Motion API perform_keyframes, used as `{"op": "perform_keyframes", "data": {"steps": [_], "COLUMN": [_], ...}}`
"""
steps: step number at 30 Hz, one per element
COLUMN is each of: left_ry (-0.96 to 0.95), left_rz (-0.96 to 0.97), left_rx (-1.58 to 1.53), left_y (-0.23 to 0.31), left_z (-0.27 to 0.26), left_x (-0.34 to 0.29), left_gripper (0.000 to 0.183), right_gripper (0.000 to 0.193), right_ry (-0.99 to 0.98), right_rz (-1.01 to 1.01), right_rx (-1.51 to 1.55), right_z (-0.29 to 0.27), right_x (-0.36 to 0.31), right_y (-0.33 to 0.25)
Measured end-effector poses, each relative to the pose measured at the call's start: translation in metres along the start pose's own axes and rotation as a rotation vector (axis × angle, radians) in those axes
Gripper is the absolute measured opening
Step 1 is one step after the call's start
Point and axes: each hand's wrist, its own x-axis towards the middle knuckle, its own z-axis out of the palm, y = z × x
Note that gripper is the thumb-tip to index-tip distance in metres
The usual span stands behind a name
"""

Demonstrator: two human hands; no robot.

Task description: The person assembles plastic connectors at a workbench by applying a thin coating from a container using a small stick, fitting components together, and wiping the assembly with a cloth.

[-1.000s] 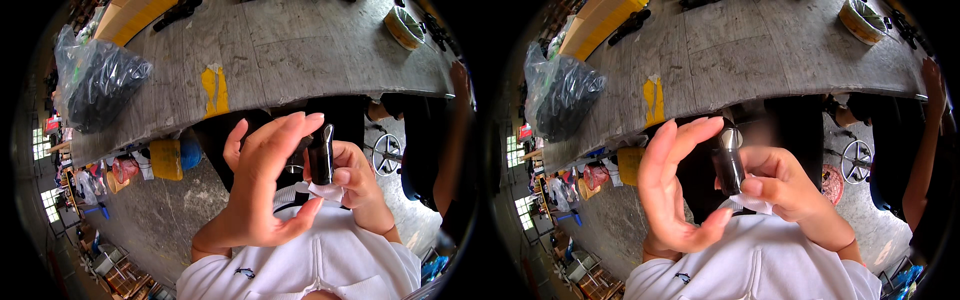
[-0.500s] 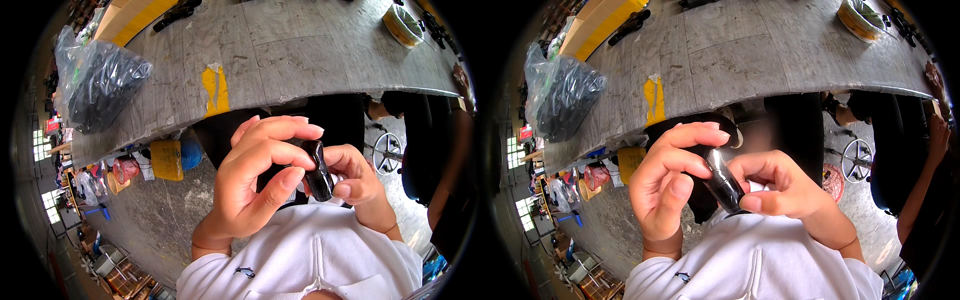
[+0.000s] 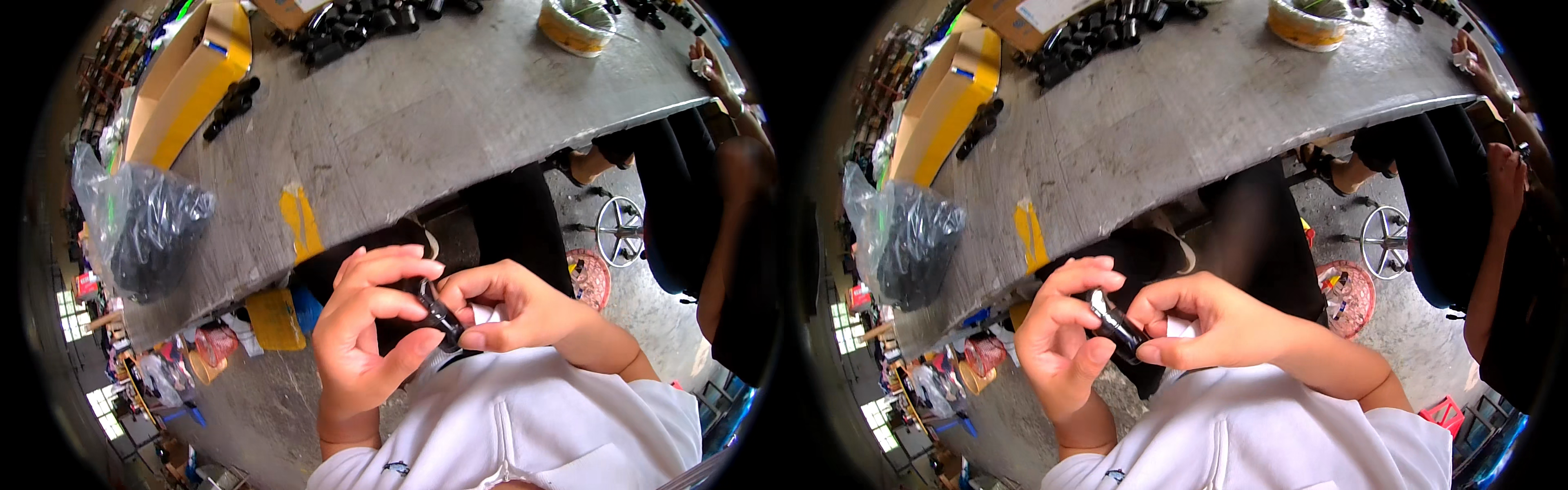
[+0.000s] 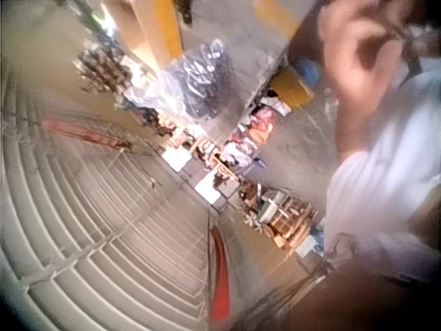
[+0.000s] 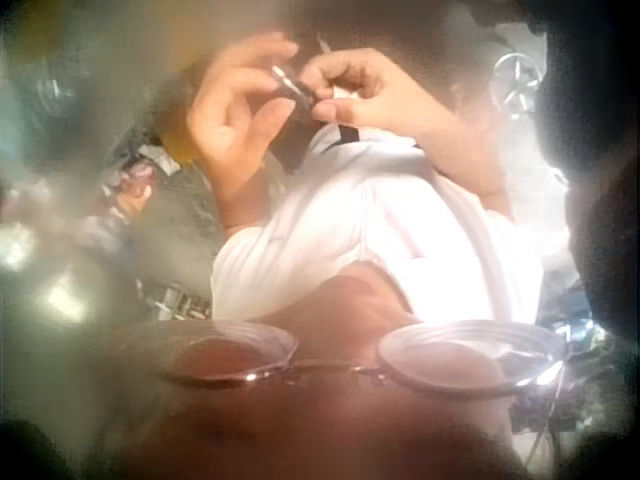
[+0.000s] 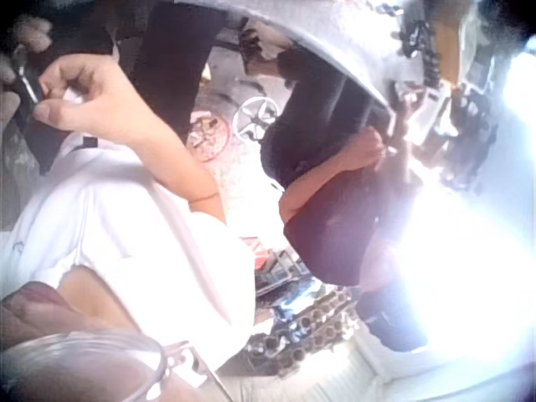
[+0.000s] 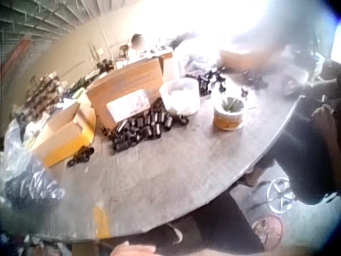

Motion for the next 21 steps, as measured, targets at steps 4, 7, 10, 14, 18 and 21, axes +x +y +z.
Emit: {"op": "perform_keyframes", "data": {"steps": [4,7,10,14,18,21], "left_ry": [0.065,0.165,0.247,0.466,0.612,0.619], "left_rz": [0.012,0.08,0.226,0.224,0.173,0.174], "left_rx": [-0.03,-0.007,0.336,0.756,0.643,0.639], "left_y": [0.002,0.002,-0.011,-0.04,-0.082,-0.095], "left_z": [-0.002,-0.008,-0.042,-0.114,-0.179,-0.197], "left_x": [0.003,0.013,0.038,0.075,0.112,0.132], "left_gripper": [0.022,0.019,0.018,0.013,0.013,0.011], "right_gripper": [0.02,0.023,0.02,0.016,0.011,0.008], "right_ry": [0.085,0.118,0.129,0.19,0.234,0.292], "right_rz": [-0.073,-0.045,-0.076,-0.037,-0.013,0.001], "right_rx": [0.035,0.008,0.112,0.104,0.085,0.083], "right_z": [-0.003,-0.007,-0.014,-0.016,-0.017,-0.017], "right_x": [-0.002,-0.005,-0.012,-0.017,-0.018,-0.018], "right_y": [0.003,-0.002,0.011,0.017,0.021,0.024]}}
